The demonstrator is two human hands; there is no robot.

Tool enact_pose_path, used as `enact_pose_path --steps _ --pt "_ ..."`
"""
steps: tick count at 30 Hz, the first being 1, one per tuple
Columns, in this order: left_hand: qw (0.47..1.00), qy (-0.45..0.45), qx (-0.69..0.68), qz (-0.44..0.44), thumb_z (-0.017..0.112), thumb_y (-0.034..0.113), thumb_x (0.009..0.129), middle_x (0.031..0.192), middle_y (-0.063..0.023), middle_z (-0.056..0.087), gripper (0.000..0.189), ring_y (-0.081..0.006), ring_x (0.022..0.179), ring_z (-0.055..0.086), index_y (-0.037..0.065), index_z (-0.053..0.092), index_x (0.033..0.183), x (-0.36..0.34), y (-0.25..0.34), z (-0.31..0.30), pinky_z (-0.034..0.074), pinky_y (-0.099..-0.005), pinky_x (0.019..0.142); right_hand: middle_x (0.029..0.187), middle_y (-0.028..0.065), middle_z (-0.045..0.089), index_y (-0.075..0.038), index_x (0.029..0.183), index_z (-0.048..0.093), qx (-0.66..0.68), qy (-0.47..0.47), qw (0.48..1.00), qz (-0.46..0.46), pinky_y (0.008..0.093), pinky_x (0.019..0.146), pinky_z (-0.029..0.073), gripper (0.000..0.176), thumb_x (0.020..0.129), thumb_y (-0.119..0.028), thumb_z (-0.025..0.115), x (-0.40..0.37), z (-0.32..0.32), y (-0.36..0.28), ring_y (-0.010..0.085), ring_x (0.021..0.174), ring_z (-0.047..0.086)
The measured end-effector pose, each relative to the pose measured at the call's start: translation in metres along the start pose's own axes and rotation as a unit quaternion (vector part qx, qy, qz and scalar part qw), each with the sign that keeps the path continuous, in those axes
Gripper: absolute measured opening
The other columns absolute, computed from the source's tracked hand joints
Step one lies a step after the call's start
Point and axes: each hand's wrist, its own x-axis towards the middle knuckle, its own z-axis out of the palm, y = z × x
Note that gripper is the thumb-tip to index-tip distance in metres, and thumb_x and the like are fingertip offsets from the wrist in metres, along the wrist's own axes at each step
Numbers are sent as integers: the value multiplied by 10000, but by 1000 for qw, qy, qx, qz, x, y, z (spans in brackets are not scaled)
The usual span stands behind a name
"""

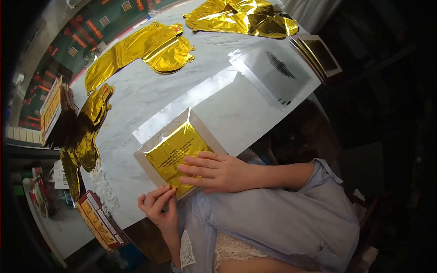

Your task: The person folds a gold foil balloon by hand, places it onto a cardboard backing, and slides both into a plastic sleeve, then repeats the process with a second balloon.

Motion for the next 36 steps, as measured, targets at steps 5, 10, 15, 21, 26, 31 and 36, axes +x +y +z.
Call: enact_pose_path --steps 5,10,15,21,26,31,36 --pt "1000 13 -3 11 767 -28 827 1035 -13 789 234 -165 1009 715 105 829 1009 -7 -14 -3 324 -412 1150 1681 80 421 -150 1602 441 -74 -112 990 -30 429 1279 335 591 1018 -197 519 -11 12 7 254 1538 430" --pt "988 125 -66 -70 660 -95 918 1138 -119 773 241 -238 1076 715 6 791 1093 -5 -12 3 445 -435 1120 1581 82 552 -167 1488 571 -43 -151 986 -60 380 1177 483 466 1023 -192 563 -10 -64 1 248 1429 572" --pt "983 133 -93 -81 644 -90 946 1179 -127 764 246 -262 1112 703 1 779 1130 -6 -13 8 445 -424 1129 1397 160 697 -141 1331 729 -263 87 957 85 435 1115 527 370 968 -90 678 -34 -188 39 311 1322 664" --pt "996 76 41 -23 638 -54 955 1200 -95 766 251 -257 1138 702 45 793 1125 -1 -4 9 370 -465 1178 1572 95 562 -137 1514 590 -471 187 776 376 443 1191 459 539 1019 47 480 -150 -249 227 315 1476 502" --pt "995 86 17 -38 630 -41 956 1224 -102 756 288 -258 1145 703 30 762 1201 -3 -2 9 359 -472 1191 1591 117 542 -121 1516 595 -415 52 713 562 438 1183 454 519 1012 -153 476 -178 -234 262 319 1477 500" --pt "994 91 -40 -51 644 -15 949 1238 -106 745 322 -283 1173 693 27 736 1255 17 14 -6 369 -508 1186 1258 98 736 -16 1178 764 -354 186 847 350 419 935 562 358 927 -271 782 -71 -219 256 270 1106 708" --pt "988 -82 74 111 705 52 933 1266 -104 709 355 -309 1248 670 59 715 1288 97 52 -9 380 -566 1178 861 73 771 -19 1050 806 54 126 944 300 302 728 544 304 919 -293 820 103 -143 323 141 761 683"
